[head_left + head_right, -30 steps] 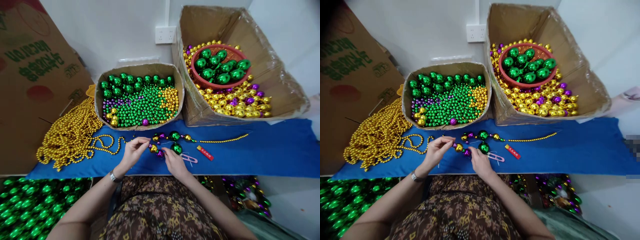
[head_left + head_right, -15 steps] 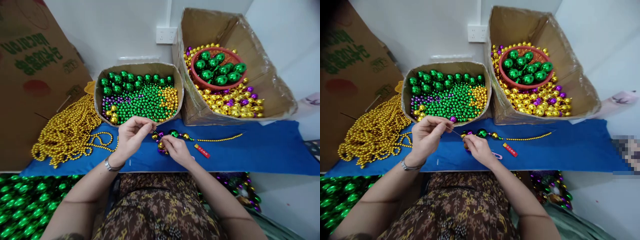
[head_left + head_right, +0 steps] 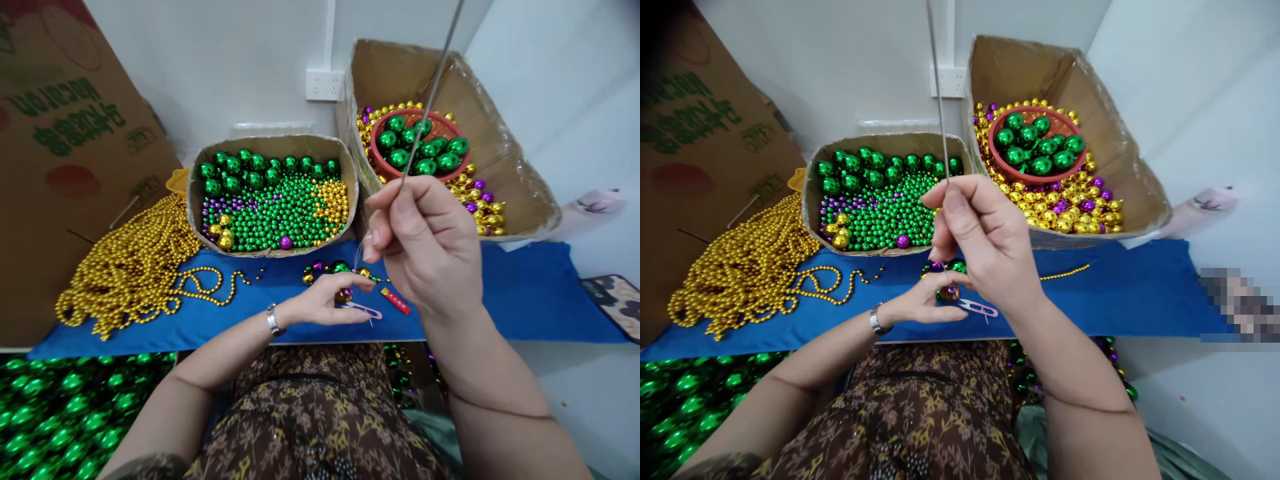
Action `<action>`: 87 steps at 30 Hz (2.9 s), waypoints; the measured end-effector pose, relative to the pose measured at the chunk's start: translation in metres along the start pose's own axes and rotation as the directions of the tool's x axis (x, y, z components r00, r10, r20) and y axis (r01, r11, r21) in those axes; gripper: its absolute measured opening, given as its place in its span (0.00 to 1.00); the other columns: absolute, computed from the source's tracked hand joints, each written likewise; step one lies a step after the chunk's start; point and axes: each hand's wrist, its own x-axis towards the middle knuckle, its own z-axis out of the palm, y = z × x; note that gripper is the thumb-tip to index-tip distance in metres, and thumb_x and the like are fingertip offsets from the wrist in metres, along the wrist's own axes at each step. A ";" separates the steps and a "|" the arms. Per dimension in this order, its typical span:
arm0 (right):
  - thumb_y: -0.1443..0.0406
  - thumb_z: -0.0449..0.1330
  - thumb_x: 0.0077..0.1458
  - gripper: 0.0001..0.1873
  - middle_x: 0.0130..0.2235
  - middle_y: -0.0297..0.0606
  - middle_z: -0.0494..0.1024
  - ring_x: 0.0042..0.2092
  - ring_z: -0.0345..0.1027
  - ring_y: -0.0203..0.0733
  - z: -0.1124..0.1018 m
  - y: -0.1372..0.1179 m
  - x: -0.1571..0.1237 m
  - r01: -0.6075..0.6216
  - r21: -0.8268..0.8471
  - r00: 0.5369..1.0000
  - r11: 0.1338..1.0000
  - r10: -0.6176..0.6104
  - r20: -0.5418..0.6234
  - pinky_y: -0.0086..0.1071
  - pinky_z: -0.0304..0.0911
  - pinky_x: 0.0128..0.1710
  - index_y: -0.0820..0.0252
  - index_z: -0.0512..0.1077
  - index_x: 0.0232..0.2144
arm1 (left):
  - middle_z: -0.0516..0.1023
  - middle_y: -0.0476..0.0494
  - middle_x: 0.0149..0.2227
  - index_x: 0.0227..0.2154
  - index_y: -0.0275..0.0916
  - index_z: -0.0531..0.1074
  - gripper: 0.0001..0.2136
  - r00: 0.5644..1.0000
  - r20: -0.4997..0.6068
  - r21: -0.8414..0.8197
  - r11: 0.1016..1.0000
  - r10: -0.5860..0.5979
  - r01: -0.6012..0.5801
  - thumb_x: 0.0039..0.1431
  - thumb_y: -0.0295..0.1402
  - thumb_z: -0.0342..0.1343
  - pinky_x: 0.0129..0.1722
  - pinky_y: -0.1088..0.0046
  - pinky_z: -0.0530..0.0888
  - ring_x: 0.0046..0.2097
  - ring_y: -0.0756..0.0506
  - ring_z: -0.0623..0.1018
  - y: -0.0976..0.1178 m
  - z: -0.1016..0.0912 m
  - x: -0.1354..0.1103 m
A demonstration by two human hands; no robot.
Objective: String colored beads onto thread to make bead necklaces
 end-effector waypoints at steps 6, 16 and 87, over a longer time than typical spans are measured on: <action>0.60 0.60 0.59 0.08 0.21 0.25 0.63 0.21 0.59 0.25 -0.049 0.015 0.004 0.159 0.013 0.972 0.987 -0.155 -0.178 0.21 0.57 0.19 0.58 0.71 0.33 | 0.77 0.40 0.34 0.39 0.37 0.72 0.08 0.958 0.249 0.667 0.743 -0.141 -0.064 0.60 0.32 0.51 0.42 0.66 0.69 0.36 0.44 0.76 -0.041 0.014 -0.017; 0.60 0.66 0.51 0.11 0.19 0.27 0.62 0.20 0.56 0.27 -0.111 0.044 0.001 0.172 -0.002 0.847 0.985 -0.149 -0.510 0.24 0.52 0.16 0.59 0.70 0.27 | 0.78 0.29 0.34 0.39 0.35 0.76 0.27 0.885 0.220 0.897 0.441 -0.410 -0.019 0.54 0.57 0.51 0.42 0.53 0.63 0.41 0.32 0.73 -0.044 0.025 -0.031; 0.58 0.52 0.64 0.12 0.24 0.28 0.68 0.24 0.64 0.29 -0.044 0.125 -0.061 -0.197 -0.086 0.980 0.977 0.198 0.005 0.25 0.65 0.25 0.57 0.71 0.43 | 0.75 0.33 0.49 0.54 0.38 0.69 0.26 0.591 -0.688 0.634 0.048 -0.422 0.772 0.64 0.49 0.40 0.47 0.62 0.71 0.49 0.36 0.75 -0.073 -0.197 -0.034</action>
